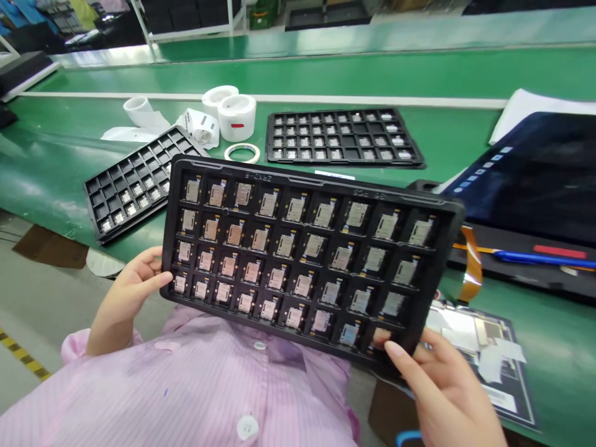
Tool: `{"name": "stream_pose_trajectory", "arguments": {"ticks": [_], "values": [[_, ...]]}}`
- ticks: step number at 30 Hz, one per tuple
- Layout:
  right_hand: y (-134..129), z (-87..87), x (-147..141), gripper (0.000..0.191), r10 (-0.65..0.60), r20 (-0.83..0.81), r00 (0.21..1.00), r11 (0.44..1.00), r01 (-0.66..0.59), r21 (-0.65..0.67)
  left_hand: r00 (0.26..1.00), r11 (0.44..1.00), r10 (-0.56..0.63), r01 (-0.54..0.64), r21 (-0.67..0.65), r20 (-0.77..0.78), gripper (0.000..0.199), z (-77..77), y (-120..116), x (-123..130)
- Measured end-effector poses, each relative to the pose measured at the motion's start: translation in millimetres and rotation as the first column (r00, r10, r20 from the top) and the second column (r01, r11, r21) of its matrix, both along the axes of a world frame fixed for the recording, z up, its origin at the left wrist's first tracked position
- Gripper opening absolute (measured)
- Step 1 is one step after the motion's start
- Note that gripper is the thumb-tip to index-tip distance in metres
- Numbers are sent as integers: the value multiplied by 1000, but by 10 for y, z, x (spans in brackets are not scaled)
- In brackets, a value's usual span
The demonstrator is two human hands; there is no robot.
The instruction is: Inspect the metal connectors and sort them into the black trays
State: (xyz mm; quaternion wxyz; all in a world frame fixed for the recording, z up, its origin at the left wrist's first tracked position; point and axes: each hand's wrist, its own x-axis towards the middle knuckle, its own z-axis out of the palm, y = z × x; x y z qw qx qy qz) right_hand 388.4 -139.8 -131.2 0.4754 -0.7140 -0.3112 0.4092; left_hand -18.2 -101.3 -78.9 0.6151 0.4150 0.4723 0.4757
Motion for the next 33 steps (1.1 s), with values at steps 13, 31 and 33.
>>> {"name": "stream_pose_trajectory", "arguments": {"ticks": [13,31,33], "values": [[-32,166,-72,63,19,-69,997,996,-25,-81,1000,998,7,-8,-69,-10,39,23,-38,-30],[-55,263,-110,59,54,-76,996,997,-58,-48,994,993,72,-79,-85,-82,45,37,26,-21],[-66,271,-111,56,65,-92,994,997,-67,-25,992,992,78,-86,-89,-97,46,40,36,-17]]}}
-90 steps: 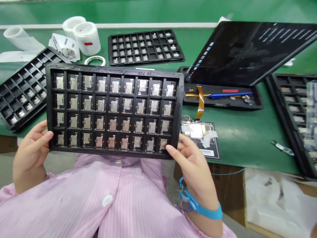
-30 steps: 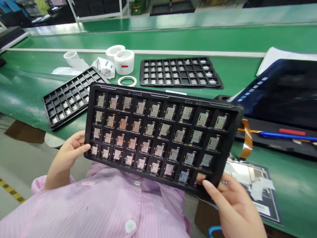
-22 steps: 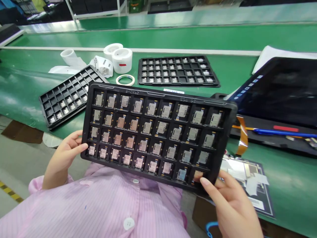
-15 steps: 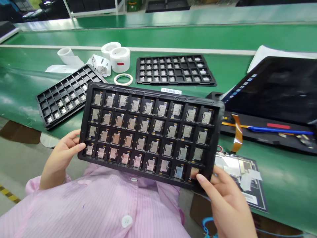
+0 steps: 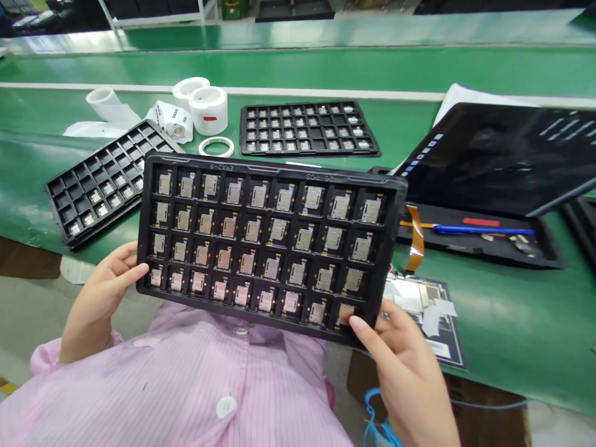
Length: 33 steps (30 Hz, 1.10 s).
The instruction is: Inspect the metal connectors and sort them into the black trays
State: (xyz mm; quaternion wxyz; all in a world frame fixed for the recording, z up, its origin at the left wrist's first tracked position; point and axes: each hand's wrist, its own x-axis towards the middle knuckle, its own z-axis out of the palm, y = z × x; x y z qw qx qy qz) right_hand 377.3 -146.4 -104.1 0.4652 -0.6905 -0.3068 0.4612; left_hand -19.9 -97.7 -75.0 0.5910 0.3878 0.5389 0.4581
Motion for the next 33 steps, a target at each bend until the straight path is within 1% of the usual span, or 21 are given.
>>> {"name": "stream_pose_trajectory", "arguments": {"ticks": [4,9,17,24,27,33], "values": [[-28,42,-17,54,-2,-24,1000,999,2,38,1000,1000,12,-12,-16,-9,46,-7,19,2],[-84,85,-25,48,45,-16,999,997,-44,68,999,1000,20,-20,-4,-39,46,-46,47,-18],[-136,106,-46,38,102,-24,995,988,-98,118,996,998,66,-67,-9,-68,52,-96,74,-48],[-195,108,-73,33,196,-37,980,965,-187,184,991,995,84,-89,-42,-104,43,-55,87,-44],[-199,136,-99,31,235,-47,971,953,-220,209,989,993,96,-102,-54,-108,40,-37,99,-24],[-200,227,-166,26,290,-98,952,933,-259,250,986,992,107,-115,-56,-129,46,-16,111,14]]}}
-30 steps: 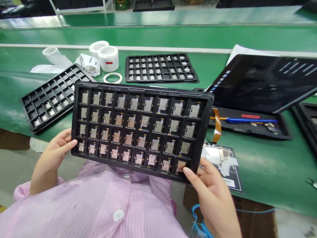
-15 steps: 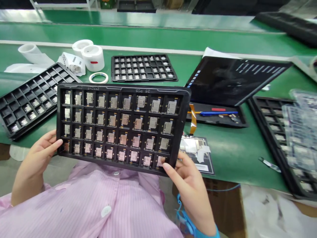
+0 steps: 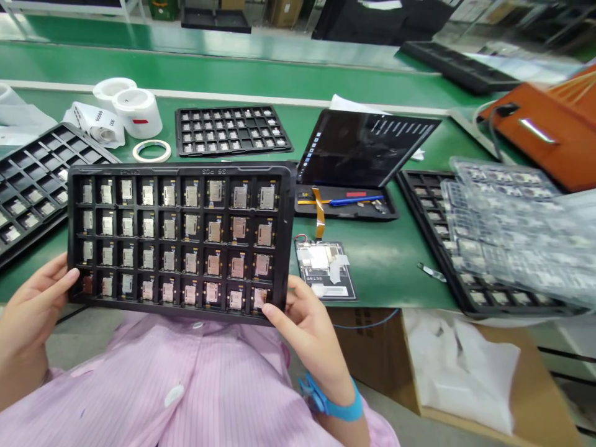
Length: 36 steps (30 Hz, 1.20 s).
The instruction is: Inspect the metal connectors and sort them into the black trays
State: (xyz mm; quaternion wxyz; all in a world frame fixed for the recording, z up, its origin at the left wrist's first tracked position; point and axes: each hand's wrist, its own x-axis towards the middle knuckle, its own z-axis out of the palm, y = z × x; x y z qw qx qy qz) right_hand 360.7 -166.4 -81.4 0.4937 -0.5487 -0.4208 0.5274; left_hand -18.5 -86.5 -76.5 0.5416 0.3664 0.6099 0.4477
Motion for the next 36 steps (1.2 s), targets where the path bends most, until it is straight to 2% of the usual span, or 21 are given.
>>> {"name": "stream_pose_trajectory", "arguments": {"ticks": [5,10,13,18,25,36], "values": [[-37,-15,-11,25,37,-17,999,999,-37,5,1000,999,8,-8,-48,-12,47,-21,14,-36],[-56,-41,-13,28,67,-32,997,998,-66,18,998,999,43,-43,-5,-42,68,-204,58,-158],[-57,-46,-16,30,76,-58,995,997,-76,6,997,998,60,-60,-13,-54,71,-273,70,-201],[-64,-52,-13,28,96,-66,993,995,-96,8,997,998,58,-59,-15,-50,73,-256,59,-193],[-62,-73,12,25,92,-30,995,996,-91,15,999,999,33,-34,-16,-28,66,-243,45,-165],[-20,-159,65,25,49,50,998,998,-50,25,996,1000,-31,31,1,-84,70,-262,-2,-254]]}}
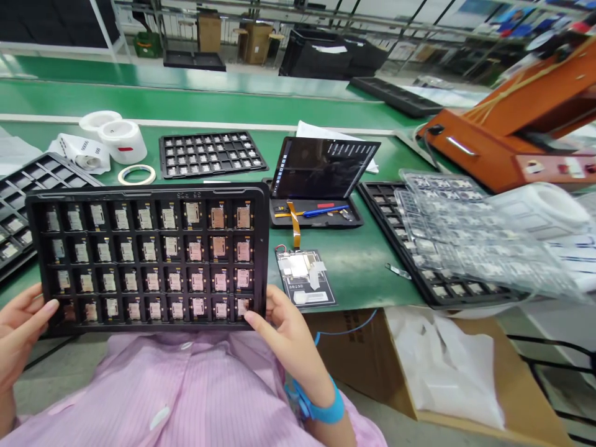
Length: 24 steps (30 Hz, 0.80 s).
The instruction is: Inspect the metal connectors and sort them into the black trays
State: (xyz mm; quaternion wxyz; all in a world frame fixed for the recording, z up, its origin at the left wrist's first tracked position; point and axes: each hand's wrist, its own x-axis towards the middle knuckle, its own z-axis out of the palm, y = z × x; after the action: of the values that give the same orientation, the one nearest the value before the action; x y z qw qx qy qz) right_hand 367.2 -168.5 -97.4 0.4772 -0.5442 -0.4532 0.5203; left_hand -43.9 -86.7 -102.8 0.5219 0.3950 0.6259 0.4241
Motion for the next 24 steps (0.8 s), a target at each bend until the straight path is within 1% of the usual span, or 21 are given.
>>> {"name": "stream_pose_trajectory", "arguments": {"ticks": [6,11,18,24], "values": [[51,-3,23,25,-25,0,1000,1000,25,-4,1000,1000,-12,12,20,8,62,20,-27,13],[86,-63,75,26,-29,16,999,999,30,-13,999,999,-13,11,50,32,51,72,-51,32],[128,-129,143,32,-76,65,995,996,78,-40,998,999,-30,28,34,60,65,145,-82,66],[162,-165,163,38,-105,91,990,991,112,-76,994,998,-46,41,51,96,58,200,-120,101]]}}
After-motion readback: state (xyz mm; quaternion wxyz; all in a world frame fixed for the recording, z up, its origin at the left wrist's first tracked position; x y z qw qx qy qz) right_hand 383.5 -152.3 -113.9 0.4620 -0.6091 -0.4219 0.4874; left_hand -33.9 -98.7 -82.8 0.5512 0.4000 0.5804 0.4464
